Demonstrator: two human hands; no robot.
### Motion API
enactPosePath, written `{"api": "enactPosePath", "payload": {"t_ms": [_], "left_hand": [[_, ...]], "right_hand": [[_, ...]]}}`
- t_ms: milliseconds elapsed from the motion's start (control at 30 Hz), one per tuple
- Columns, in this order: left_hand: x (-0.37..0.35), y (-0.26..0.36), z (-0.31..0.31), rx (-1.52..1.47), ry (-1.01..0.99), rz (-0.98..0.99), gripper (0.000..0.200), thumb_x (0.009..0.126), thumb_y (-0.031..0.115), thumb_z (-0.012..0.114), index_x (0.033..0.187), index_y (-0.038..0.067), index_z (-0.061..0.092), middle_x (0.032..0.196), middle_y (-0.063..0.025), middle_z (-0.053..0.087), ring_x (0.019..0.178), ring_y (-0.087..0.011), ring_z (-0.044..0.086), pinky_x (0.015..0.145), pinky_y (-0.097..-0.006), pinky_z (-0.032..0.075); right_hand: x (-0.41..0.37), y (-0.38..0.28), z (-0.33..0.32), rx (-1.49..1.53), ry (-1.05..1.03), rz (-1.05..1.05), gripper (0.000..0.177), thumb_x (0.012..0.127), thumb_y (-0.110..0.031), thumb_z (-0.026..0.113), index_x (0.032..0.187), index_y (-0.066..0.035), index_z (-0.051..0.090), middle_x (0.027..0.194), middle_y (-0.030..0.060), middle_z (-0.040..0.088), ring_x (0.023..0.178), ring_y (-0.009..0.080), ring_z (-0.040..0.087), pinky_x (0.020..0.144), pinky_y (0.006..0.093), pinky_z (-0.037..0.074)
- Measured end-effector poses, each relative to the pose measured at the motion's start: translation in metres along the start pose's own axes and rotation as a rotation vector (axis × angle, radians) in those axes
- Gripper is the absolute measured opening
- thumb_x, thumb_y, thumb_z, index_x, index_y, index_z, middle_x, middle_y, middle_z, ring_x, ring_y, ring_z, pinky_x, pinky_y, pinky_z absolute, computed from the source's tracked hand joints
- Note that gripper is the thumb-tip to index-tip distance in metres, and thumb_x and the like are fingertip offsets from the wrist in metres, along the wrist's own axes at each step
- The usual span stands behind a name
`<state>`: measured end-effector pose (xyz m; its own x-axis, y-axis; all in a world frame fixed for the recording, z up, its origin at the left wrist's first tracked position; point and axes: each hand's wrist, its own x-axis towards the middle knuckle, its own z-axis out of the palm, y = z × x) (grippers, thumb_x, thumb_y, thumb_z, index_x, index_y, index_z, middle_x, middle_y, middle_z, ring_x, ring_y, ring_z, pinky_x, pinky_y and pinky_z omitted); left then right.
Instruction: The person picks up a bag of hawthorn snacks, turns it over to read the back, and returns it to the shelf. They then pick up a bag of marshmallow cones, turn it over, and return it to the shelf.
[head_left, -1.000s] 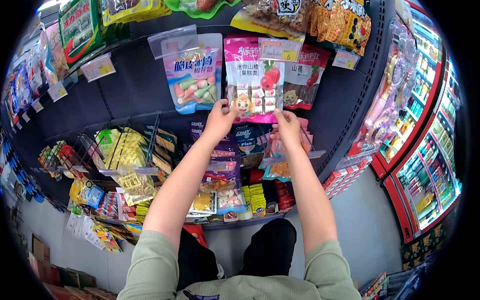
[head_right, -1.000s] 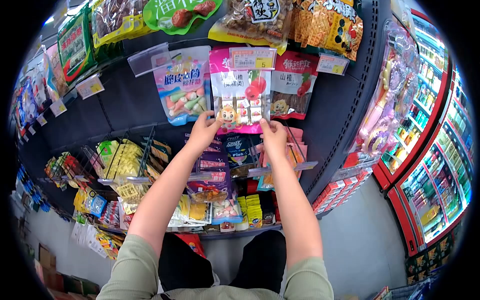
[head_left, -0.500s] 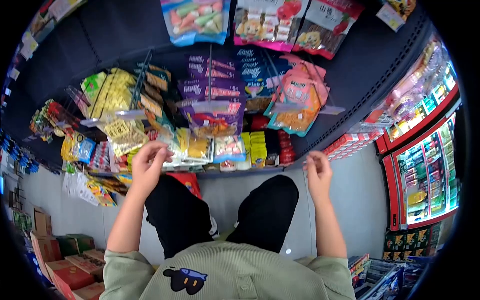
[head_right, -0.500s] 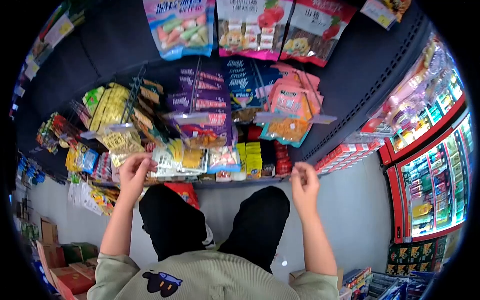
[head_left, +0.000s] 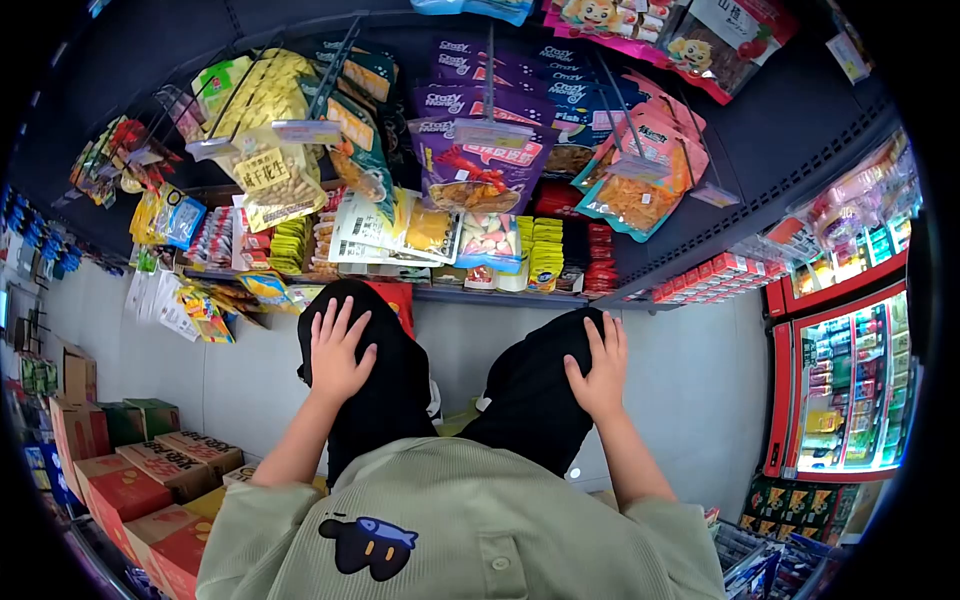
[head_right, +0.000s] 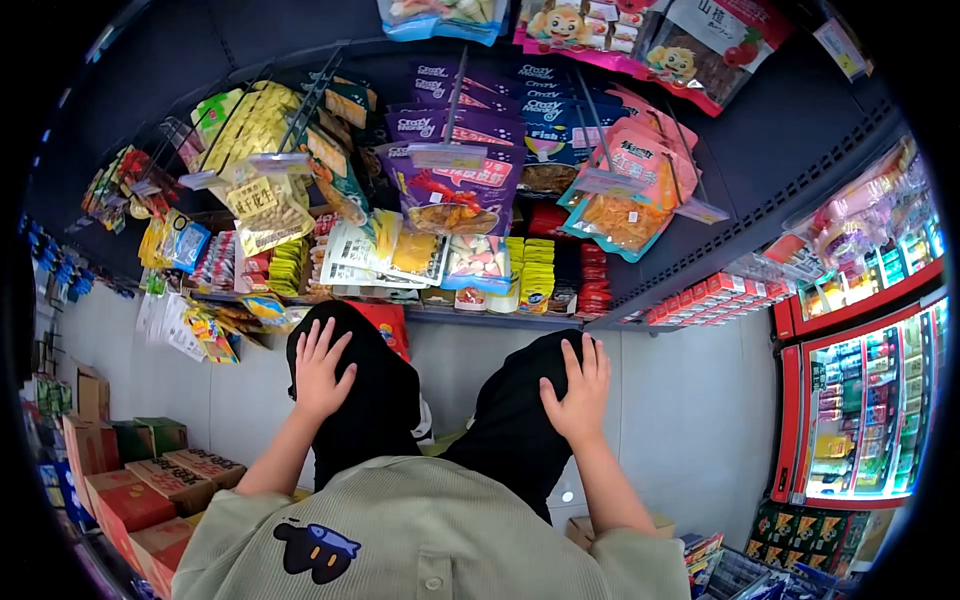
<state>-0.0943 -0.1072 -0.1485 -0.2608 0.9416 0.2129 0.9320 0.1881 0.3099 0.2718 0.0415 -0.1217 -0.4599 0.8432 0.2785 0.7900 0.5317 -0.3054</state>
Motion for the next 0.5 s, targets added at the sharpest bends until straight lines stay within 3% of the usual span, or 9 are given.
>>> {"api": "enactPosePath", "payload": {"t_ms": [267, 500], "left_hand": [[-0.002, 0.001, -0.001, -0.002, -0.004, 0.003, 0.051, 0.074, 0.022, 0.058, 0.124, 0.013, 0.05, 0.139, -0.013, 0.033, 0.131, -0.0341, 0.025, 0.106, -0.0485, 0.016], [-0.002, -0.002, 0.0, 0.029, -0.013, -0.012, 0.052, 0.075, 0.026, 0.058, 0.124, 0.014, 0.05, 0.138, -0.0126, 0.034, 0.13, -0.0334, 0.025, 0.106, -0.0484, 0.016]], "right_hand": [[-0.005, -0.006, 0.002, 0.051, 0.063, -0.012, 0.059, 0.07, -0.024, 0.063, 0.124, -0.006, 0.048, 0.135, 0.02, 0.035, 0.125, 0.0411, 0.028, 0.102, 0.0495, 0.024], [-0.02, -0.01, -0.004, 0.039, 0.006, 0.013, 0.066, 0.071, -0.022, 0.06, 0.132, -0.007, 0.039, 0.14, 0.0227, 0.026, 0.129, 0.043, 0.021, 0.104, 0.0514, 0.017]]}}
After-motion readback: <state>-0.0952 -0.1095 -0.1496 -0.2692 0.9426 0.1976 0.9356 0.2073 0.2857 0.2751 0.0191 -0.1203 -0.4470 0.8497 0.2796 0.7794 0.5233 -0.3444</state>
